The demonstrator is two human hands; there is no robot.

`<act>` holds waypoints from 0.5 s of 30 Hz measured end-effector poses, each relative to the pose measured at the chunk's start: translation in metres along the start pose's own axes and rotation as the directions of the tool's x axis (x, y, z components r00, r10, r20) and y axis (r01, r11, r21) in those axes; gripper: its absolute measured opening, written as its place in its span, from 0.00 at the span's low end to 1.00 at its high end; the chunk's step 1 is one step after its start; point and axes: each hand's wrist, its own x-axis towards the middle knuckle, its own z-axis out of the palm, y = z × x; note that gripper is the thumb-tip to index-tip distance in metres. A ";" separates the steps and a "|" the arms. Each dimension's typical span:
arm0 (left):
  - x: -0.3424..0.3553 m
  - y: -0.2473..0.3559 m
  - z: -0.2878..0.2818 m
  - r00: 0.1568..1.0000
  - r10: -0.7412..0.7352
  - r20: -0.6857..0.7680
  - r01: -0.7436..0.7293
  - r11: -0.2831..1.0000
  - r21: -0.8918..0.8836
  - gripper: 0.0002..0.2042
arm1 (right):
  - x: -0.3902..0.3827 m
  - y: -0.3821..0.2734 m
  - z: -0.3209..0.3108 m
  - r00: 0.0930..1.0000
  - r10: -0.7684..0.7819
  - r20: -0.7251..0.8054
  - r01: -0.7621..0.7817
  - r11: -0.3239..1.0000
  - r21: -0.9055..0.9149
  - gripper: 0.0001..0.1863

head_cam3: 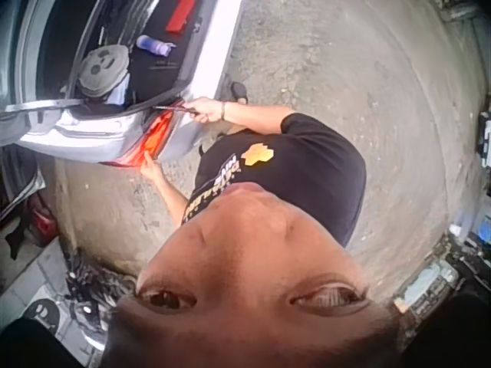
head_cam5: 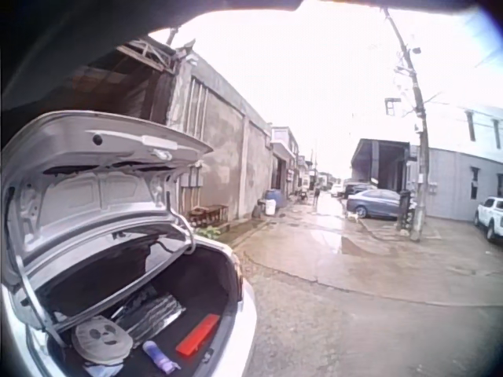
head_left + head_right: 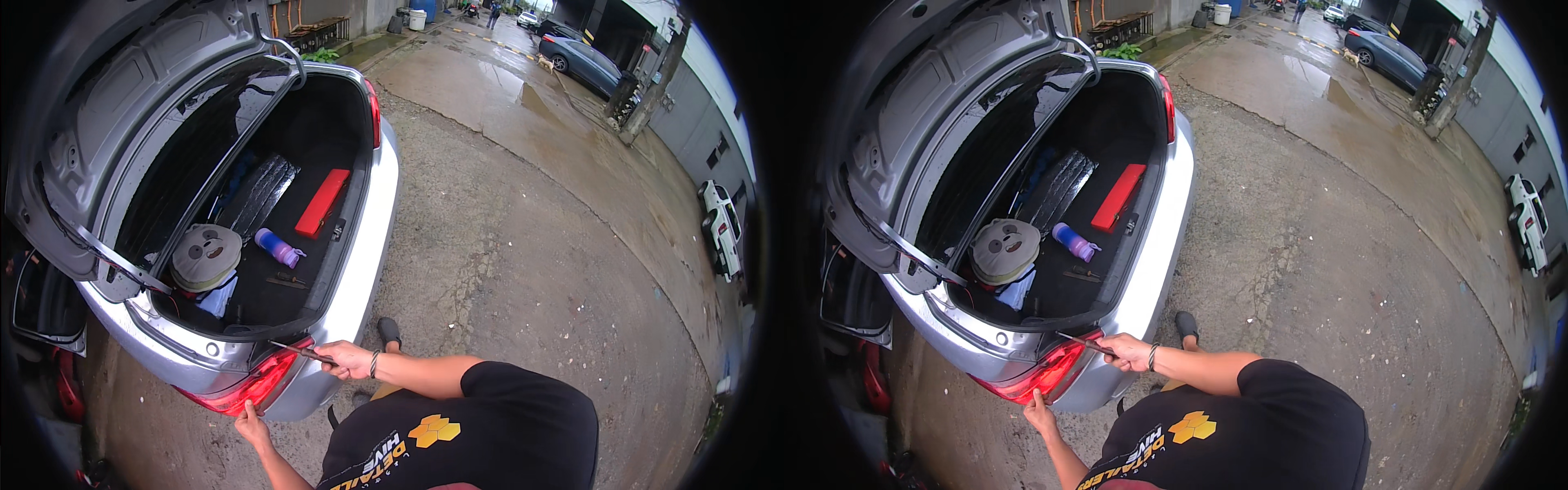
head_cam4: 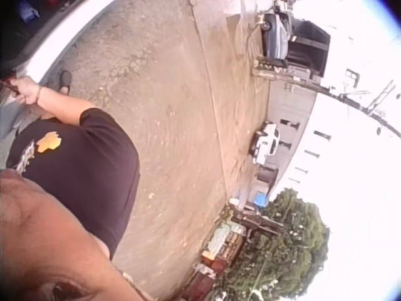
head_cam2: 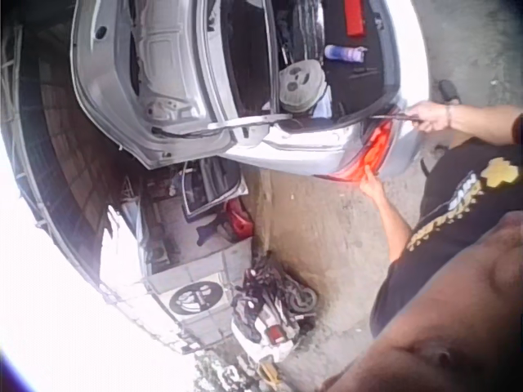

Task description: The person walks from a garage to the rear of a silver car, holding a screwdriver and a metal file. They use the file on a small metal part, then use the screwdriver to remove a bulb from the taillight assembly. Finally, they reattach the red taillight cover to the car.

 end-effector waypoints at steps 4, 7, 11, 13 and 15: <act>0.006 -0.005 -0.002 1.000 0.025 -0.003 -0.025 0.999 -0.023 0.26 | -0.001 0.004 0.037 0.863 -0.496 -0.093 0.204 0.513 -0.834 0.21; 0.004 -0.005 0.000 0.999 0.032 -0.007 -0.032 0.999 -0.024 0.26 | -0.014 0.007 0.040 0.765 -0.641 -0.062 0.187 0.312 -0.931 0.21; 0.002 -0.006 -0.001 0.999 0.036 0.026 -0.034 0.998 -0.057 0.25 | -0.017 -0.001 0.043 0.831 -0.543 -0.119 0.137 0.408 -0.903 0.23; 0.003 -0.011 0.001 0.999 0.007 0.036 -0.004 0.997 -0.077 0.25 | -0.013 -0.003 0.036 0.831 -0.540 -0.131 0.132 0.422 -0.897 0.23; -0.001 -0.006 -0.003 0.999 -0.028 0.019 0.029 0.997 -0.078 0.24 | -0.002 -0.001 0.038 0.841 -0.531 -0.104 0.167 0.438 -0.883 0.23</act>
